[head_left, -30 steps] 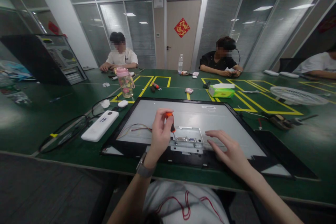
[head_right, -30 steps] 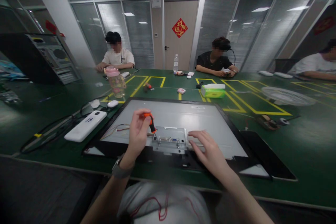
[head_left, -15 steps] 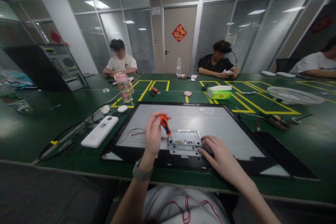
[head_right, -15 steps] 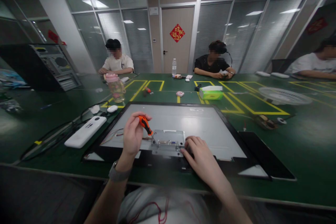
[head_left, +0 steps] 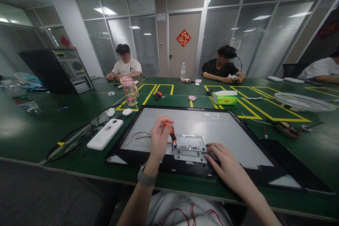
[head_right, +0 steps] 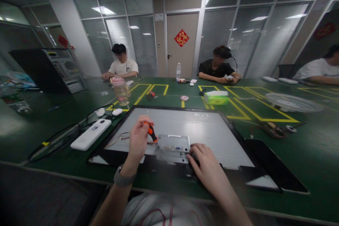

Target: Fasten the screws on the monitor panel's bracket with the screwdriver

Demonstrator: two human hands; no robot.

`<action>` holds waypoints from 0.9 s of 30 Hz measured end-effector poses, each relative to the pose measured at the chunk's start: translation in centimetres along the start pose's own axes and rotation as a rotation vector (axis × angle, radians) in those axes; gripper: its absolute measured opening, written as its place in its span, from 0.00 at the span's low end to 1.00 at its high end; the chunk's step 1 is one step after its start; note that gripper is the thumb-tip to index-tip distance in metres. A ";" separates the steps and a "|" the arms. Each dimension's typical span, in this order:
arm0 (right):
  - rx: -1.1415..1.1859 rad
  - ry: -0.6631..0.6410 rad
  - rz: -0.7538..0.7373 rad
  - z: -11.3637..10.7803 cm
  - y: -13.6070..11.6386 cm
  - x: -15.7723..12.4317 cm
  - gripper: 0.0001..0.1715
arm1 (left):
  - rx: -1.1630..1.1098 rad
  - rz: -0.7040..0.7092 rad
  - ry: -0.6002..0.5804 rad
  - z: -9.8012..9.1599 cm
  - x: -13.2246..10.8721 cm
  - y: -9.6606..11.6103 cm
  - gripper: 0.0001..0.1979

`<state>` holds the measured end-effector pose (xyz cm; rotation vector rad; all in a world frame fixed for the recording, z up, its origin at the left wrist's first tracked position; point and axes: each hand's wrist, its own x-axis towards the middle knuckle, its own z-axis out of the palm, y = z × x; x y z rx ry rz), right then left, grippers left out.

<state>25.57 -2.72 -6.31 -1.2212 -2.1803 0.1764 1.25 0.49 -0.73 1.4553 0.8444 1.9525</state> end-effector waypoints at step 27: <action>-0.009 -0.019 0.036 0.1 0.2 0.0 0.09 | -0.108 -0.065 0.020 -0.1 0.1 -0.5 0.12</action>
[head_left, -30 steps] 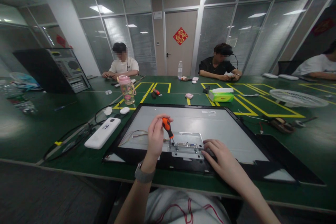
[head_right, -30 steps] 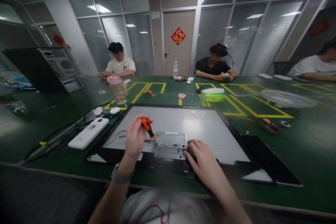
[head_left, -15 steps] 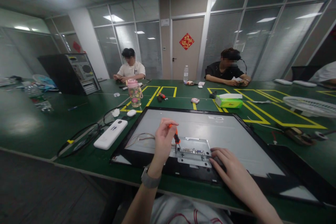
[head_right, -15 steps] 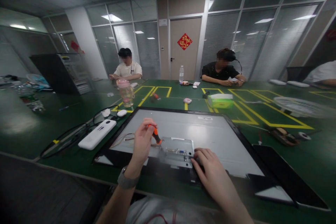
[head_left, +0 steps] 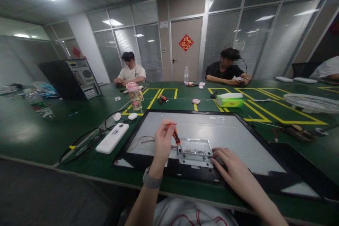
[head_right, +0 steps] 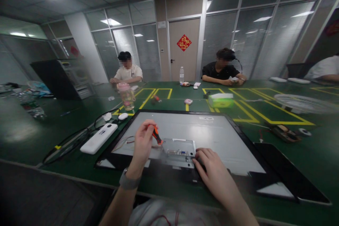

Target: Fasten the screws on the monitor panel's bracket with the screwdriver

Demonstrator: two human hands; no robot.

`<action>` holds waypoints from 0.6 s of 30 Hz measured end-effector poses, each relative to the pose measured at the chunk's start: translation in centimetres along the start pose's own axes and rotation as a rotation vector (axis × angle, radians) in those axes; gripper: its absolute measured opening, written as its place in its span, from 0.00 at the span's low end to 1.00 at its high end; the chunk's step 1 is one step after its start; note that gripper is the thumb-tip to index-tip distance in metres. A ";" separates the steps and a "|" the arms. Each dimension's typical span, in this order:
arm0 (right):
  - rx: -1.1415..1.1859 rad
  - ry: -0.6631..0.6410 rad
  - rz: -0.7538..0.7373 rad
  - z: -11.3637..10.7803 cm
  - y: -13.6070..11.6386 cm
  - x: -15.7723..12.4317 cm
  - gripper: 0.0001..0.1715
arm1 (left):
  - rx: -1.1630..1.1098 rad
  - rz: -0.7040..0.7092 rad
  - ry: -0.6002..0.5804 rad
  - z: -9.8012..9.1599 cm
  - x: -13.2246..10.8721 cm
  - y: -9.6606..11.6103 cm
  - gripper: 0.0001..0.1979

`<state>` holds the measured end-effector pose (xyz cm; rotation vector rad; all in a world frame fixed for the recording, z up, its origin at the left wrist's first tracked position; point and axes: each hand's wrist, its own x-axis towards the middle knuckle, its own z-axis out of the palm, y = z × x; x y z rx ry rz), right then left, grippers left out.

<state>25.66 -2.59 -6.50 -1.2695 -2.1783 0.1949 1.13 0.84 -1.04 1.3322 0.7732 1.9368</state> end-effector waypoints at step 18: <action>-0.036 0.002 -0.003 -0.1 -0.8 0.1 0.07 | 0.008 0.023 -0.003 -0.4 0.1 0.0 0.12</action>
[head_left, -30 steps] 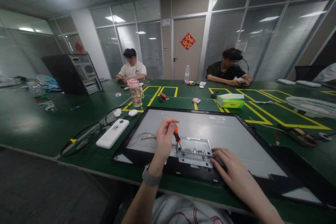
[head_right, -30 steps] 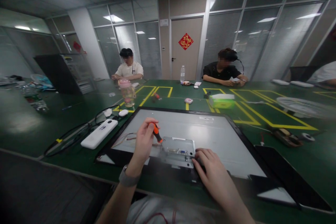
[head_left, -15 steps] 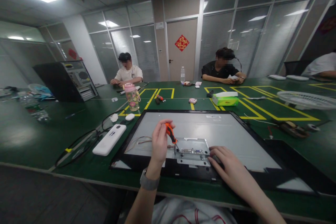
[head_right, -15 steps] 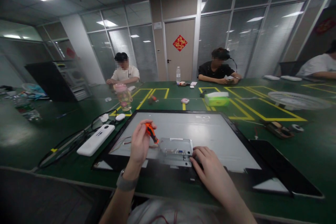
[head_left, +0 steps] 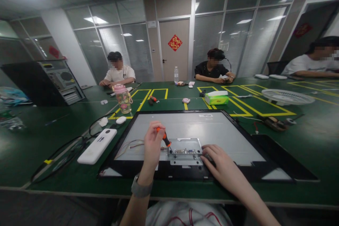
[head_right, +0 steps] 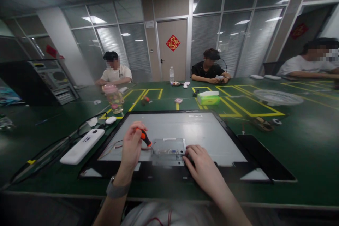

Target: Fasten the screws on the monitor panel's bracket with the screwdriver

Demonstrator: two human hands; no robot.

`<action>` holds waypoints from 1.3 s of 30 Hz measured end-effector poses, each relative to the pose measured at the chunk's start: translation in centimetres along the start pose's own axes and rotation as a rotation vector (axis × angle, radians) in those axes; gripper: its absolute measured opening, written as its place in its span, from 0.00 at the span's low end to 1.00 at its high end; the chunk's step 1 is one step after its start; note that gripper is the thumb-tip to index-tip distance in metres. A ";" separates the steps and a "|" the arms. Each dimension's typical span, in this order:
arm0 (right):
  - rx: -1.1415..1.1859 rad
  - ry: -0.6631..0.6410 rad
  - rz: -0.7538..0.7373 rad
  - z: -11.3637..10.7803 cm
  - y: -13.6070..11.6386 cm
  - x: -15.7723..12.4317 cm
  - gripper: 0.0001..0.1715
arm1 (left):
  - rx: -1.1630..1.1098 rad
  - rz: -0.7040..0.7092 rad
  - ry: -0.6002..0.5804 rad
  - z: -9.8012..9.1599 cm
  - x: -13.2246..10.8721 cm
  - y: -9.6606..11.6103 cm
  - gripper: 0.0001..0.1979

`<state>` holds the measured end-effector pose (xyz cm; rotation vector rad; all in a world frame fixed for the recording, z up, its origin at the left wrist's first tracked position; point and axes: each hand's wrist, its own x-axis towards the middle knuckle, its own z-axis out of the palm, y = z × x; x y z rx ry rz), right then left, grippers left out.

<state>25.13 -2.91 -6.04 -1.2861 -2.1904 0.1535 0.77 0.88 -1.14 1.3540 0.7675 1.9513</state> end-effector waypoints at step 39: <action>-0.027 0.032 -0.023 -0.3 -0.3 0.0 0.07 | -0.056 -0.077 -0.075 0.3 -0.5 0.3 0.16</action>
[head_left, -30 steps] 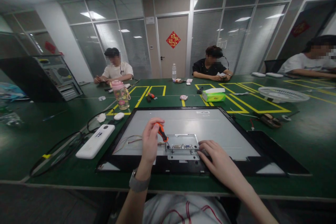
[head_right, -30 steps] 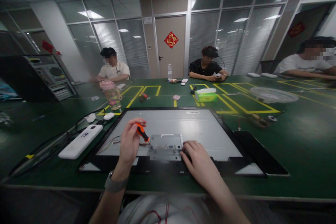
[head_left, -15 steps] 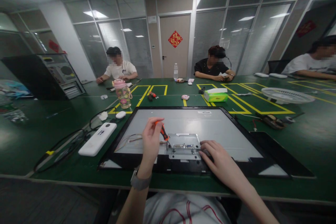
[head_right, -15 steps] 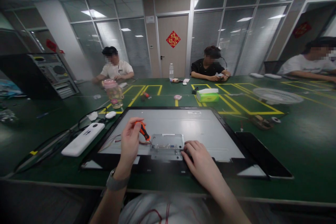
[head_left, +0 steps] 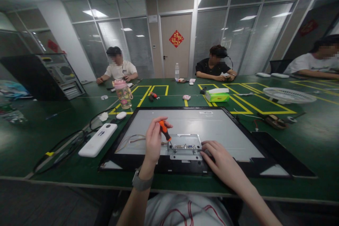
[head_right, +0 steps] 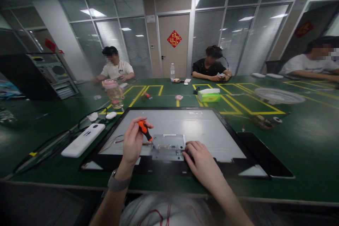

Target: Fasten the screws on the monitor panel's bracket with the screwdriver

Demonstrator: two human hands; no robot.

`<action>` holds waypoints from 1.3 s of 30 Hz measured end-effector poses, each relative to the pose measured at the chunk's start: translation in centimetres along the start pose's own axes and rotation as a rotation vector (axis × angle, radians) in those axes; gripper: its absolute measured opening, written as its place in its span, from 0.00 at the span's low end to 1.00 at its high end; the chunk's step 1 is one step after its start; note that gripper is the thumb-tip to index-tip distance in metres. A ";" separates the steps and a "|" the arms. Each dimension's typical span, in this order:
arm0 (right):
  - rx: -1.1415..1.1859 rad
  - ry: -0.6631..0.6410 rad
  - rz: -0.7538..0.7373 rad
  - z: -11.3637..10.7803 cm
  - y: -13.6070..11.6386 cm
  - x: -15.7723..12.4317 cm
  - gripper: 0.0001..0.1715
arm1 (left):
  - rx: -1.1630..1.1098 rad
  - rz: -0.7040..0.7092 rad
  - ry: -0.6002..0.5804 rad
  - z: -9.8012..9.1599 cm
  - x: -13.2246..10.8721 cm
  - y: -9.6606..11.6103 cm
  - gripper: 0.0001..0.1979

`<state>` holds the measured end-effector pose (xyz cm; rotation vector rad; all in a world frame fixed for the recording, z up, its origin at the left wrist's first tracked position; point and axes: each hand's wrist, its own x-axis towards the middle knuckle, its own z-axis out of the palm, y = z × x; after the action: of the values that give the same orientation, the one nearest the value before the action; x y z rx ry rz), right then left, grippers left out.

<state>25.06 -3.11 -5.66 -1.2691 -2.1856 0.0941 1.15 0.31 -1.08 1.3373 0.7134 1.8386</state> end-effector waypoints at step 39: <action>0.014 0.011 -0.001 0.0 0.0 -0.1 0.08 | 0.077 0.053 0.109 0.0 0.1 0.2 0.14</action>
<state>25.13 -3.17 -5.67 -1.2581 -2.1724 0.1010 1.12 0.27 -0.86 1.3238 0.8197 1.9560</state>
